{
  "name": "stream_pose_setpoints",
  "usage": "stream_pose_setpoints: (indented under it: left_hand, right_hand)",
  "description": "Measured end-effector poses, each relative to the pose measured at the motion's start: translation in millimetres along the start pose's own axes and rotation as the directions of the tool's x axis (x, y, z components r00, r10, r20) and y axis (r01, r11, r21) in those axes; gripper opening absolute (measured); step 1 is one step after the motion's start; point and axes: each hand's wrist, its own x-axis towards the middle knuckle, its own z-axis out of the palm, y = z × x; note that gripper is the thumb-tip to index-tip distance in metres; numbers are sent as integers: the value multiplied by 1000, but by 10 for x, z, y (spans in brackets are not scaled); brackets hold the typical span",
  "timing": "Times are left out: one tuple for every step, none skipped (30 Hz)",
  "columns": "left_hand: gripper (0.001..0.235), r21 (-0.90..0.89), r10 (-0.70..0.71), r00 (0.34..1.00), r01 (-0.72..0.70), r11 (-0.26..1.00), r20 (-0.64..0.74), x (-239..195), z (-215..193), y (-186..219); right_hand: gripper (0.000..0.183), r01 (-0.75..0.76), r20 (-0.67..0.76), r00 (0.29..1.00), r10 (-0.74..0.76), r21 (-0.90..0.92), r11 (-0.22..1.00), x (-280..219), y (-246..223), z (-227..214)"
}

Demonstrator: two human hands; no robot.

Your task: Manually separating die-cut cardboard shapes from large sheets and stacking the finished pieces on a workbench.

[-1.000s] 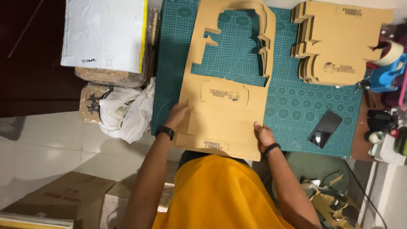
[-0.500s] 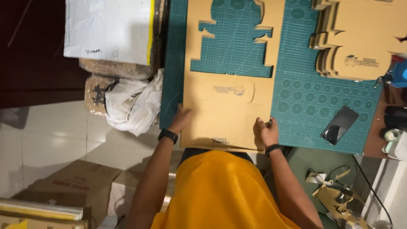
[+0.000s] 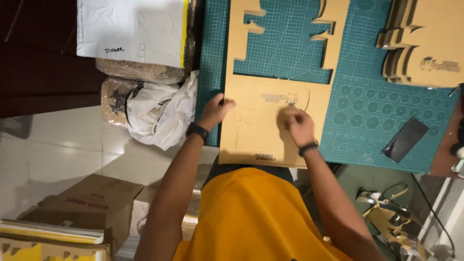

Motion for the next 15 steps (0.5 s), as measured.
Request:
stream_pose_setpoints:
  left_hand:
    - [54,-14,-42,999,42,999,-14,118,4,-56]
    - [53,-28,-74,997,73,997,-27,280,7,-72]
    - [53,-23,-70,997,70,997,-26,198,-53,164]
    - [60,11,-81,997,81,997,-1,128,-118,416]
    - [67,45,-92,995,91,995,23,61,-184,668]
    - [67,47,-90,996,89,995,26,222,-108,495]
    - [62,80,-89,996,89,993,6,392,-32,319]
    - [57,112,-96,995,96,989,-10,529,61,115]
    - [57,114,-102,995,102,988,-5,450,28,256]
    - [58,155,-111,993,115,981,-36,359,13,386]
    - [58,195,-119,991,130,972,-66,269,-7,518]
    - [58,196,-121,991,131,972,-58,261,-31,493]
    - [60,206,-122,991,129,970,-44,248,-58,473]
    - [61,214,-113,993,118,970,-35,282,-91,489]
    - [61,213,-106,994,111,971,-32,261,-124,577]
  right_hand:
    - [16,-225,168,965,201,140,964,75,-250,145]
    - [23,-446,347,869,353,240,862,196,-510,279]
    - [23,-446,344,870,353,245,861,251,-591,367]
    - [32,-454,414,839,353,176,873,324,-681,453]
    - [42,-455,480,802,355,107,884,402,-774,542]
    - [42,-457,477,803,357,109,883,433,-771,578]
    - [44,-457,483,789,380,48,888,471,-765,621]
    - [47,-461,492,769,409,-17,887,475,-741,659]
    - [47,-468,492,765,416,-19,883,501,-766,680]
    - [45,-475,477,765,432,-34,879,512,-778,690]
    - [44,-483,462,765,448,-49,875,521,-792,701]
    - [44,-489,459,763,456,-52,871,501,-795,690]
    - [45,-504,476,750,459,-38,863,478,-805,675]
    - [46,-511,490,744,454,-21,859,512,-829,659]
    - [46,-509,484,749,453,-20,861,547,-855,652]
